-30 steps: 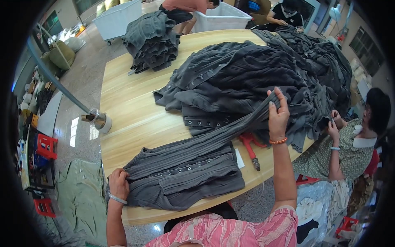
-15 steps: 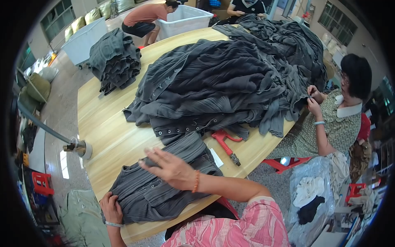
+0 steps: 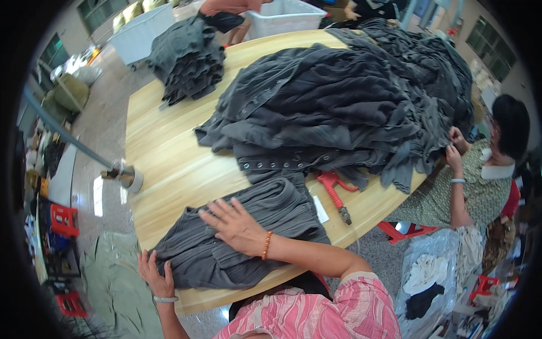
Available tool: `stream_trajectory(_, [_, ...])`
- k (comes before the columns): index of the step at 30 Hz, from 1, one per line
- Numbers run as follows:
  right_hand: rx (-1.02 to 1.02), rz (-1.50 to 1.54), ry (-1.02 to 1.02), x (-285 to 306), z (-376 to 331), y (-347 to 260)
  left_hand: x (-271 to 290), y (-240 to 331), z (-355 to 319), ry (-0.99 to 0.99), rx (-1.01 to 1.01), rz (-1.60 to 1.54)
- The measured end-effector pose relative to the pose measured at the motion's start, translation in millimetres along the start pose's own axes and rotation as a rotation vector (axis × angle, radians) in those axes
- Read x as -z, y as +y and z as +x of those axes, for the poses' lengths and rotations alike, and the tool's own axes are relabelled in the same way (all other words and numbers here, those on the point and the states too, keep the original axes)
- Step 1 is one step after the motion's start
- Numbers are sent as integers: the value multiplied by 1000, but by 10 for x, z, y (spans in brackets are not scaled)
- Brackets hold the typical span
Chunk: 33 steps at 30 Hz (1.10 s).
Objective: Inspecting and folding grey garments with metal hooks and eyes on a factory work table.
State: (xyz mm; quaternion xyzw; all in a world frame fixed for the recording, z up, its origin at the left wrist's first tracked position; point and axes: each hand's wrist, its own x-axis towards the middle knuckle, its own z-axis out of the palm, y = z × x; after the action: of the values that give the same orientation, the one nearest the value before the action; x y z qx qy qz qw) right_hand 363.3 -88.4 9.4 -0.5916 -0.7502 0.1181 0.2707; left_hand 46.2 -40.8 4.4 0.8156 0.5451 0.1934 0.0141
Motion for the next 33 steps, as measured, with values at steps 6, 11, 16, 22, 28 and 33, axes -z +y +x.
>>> stream_trajectory(6, [-84,-88,62,235,-194,34,-56,-567,-457,146,376,-220])
stream_trajectory(11, [-81,-151,-27,68,-299,139,-222,-663,-460,55,718,-771])
stream_trajectory(16, [-1,-58,30,170,-74,-246,-288,-823,-499,147,659,-613])
stream_trajectory(22, [179,130,-77,-238,108,-849,-276,-990,-436,53,621,-646])
stream_trajectory(28, [305,388,-230,-1103,371,-1458,-188,-1019,-369,31,574,-966])
stream_trajectory(33, [242,616,78,-1381,549,-1702,260,-402,-111,56,542,-1215])
